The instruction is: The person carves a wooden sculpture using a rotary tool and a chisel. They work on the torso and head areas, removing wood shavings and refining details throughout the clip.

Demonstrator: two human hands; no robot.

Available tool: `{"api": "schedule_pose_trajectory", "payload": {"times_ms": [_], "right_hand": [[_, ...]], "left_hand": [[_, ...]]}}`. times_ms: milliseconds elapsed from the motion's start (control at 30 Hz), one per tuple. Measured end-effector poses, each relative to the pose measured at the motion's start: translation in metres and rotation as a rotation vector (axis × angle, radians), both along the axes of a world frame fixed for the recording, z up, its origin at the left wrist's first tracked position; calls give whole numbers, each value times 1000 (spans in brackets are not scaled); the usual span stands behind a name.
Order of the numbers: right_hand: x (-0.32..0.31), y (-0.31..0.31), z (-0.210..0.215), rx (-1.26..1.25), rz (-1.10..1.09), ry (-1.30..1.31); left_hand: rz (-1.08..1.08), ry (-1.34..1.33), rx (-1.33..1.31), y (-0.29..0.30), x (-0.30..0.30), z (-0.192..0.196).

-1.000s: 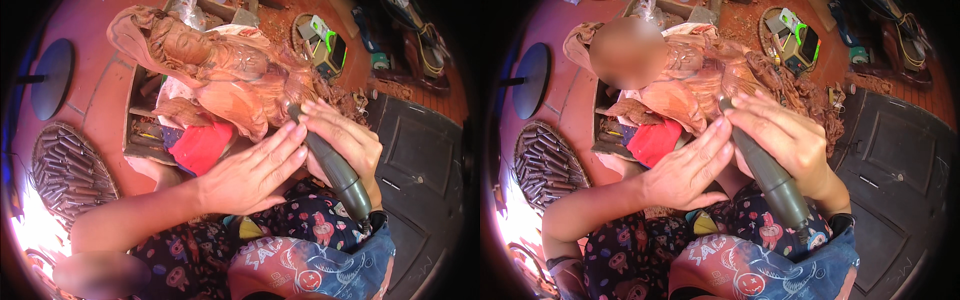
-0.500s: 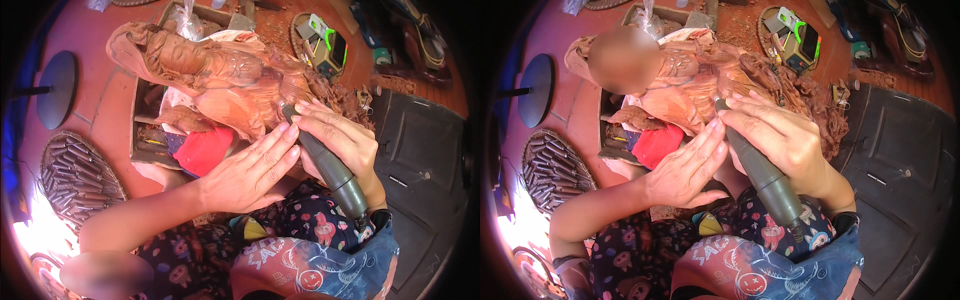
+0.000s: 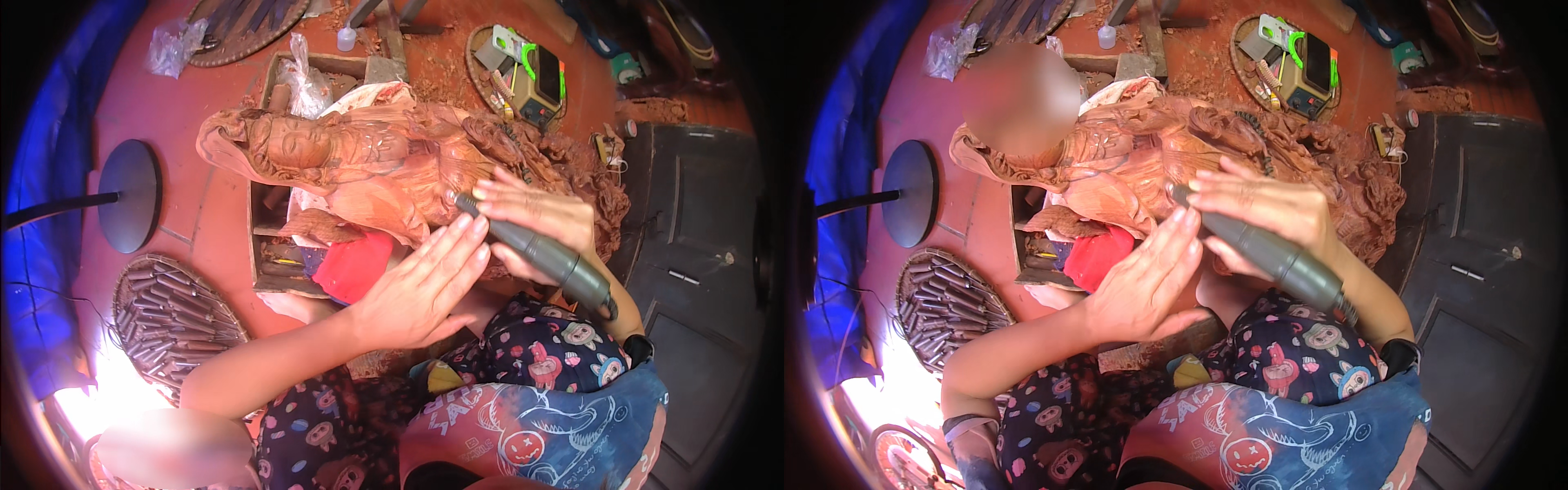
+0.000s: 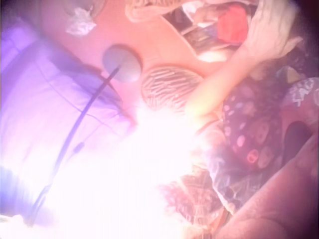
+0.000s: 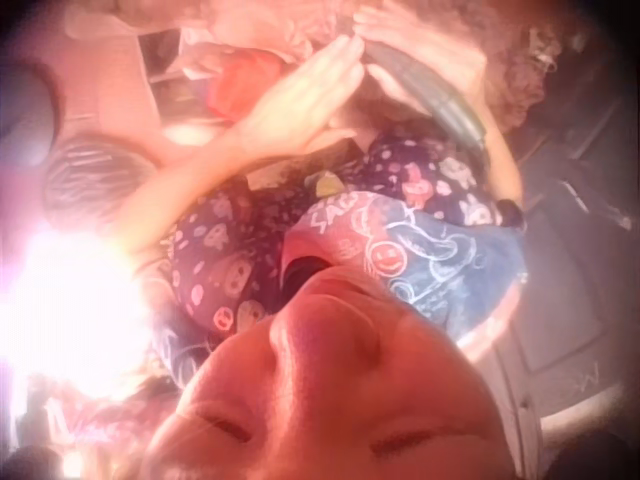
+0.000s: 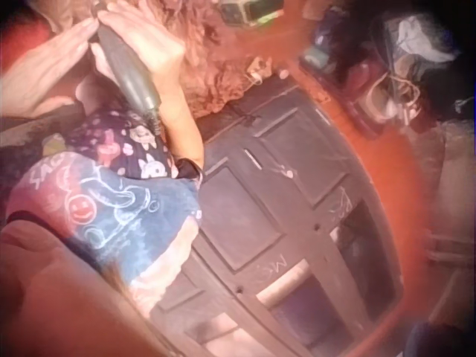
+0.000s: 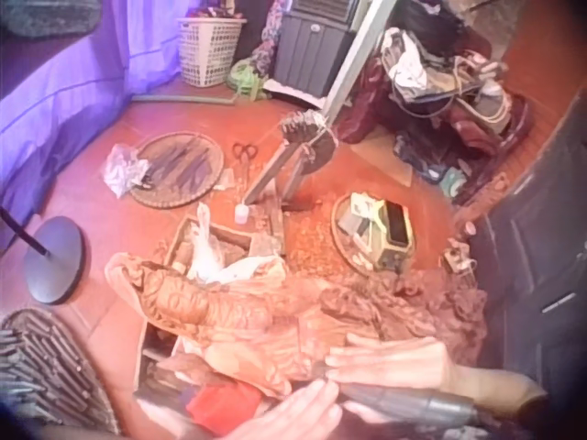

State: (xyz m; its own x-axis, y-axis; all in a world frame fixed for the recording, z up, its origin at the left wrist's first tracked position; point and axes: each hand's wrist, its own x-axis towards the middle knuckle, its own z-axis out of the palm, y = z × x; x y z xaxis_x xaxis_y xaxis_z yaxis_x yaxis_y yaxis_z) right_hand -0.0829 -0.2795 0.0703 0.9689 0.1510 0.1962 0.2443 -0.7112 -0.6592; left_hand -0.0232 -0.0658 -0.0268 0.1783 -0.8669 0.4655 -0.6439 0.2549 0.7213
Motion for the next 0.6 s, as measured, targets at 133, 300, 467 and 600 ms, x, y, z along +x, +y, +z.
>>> {"api": "schedule_pose_trajectory", "payload": {"times_ms": [133,300,467,600], "right_hand": [[-5,-13,-13,116,39,19],[-2,-10,-15,139,-17,-5],[-5,-3,-9,80,29,-21],[1,0,-7,69,-51,-55]], "left_hand": [[10,-22,29,-2,-4,4],[33,-60,62,0,-4,4],[23,-80,75,6,-7,-1],[62,-99,57,1,-3,0]]}}
